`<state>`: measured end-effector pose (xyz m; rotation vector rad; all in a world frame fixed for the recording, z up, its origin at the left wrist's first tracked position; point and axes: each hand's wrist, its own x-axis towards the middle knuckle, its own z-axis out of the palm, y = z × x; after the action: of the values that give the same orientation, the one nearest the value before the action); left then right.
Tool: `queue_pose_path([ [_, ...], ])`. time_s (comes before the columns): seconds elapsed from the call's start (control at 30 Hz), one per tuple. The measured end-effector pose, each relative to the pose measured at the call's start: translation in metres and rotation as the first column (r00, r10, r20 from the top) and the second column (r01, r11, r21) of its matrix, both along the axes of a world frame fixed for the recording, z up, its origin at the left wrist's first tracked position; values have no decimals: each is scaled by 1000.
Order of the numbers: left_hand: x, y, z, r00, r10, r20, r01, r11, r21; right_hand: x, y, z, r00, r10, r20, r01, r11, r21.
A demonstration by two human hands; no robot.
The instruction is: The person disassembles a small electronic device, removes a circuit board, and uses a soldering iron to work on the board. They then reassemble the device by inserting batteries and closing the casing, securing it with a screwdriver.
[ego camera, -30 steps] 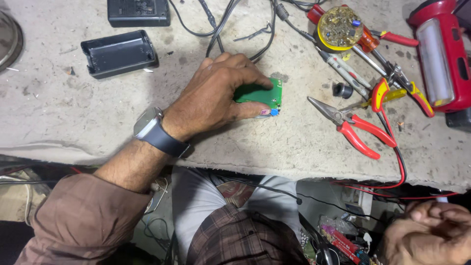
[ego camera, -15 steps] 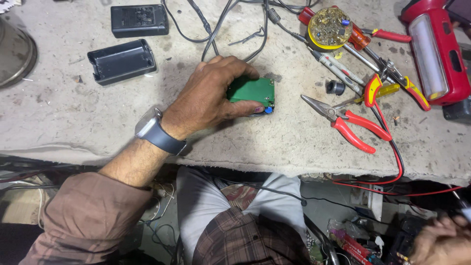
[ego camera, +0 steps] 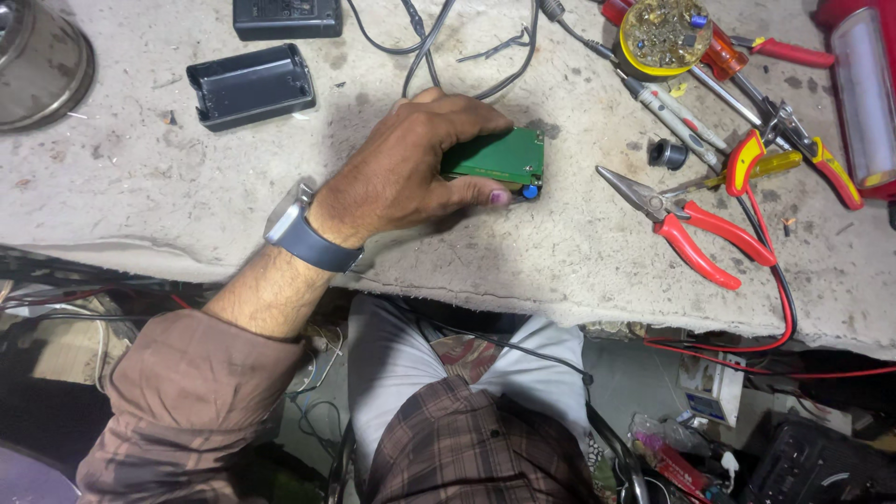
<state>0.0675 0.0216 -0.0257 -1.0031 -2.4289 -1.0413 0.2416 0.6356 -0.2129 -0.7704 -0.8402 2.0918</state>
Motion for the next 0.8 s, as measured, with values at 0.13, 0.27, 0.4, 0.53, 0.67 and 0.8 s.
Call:
queue_pose_path([
  [0.13, -1, -3, -1, 1000, -27, 15, 27, 999, 20, -13, -7, -4, 996, -66, 59, 62, 996, 72],
  [0.27, -1, -4, -1, 999, -40, 27, 39, 999, 34, -47, -75, 23, 997, -43, 61, 23, 958, 287],
  [0.4, -3, -3, 0, 998, -51, 31, 50, 998, 36, -76, -184, 102, 928, 342, -152, -174, 755, 632],
  [0.53, -2, -3, 3, 999, -35, 30, 34, 999, 42, -111, -278, 184, 662, 745, -81, -230, 305, 924],
  [0.67, -1, -2, 4, 996, -36, 80, 29, 996, 83, -144, -337, 225, 720, 654, 235, 35, -371, 928],
  [0.8, -4, -2, 2, 995, -75, 64, 68, 992, 105, -168, -361, 229, 657, 638, 401, -1, -531, 847],
])
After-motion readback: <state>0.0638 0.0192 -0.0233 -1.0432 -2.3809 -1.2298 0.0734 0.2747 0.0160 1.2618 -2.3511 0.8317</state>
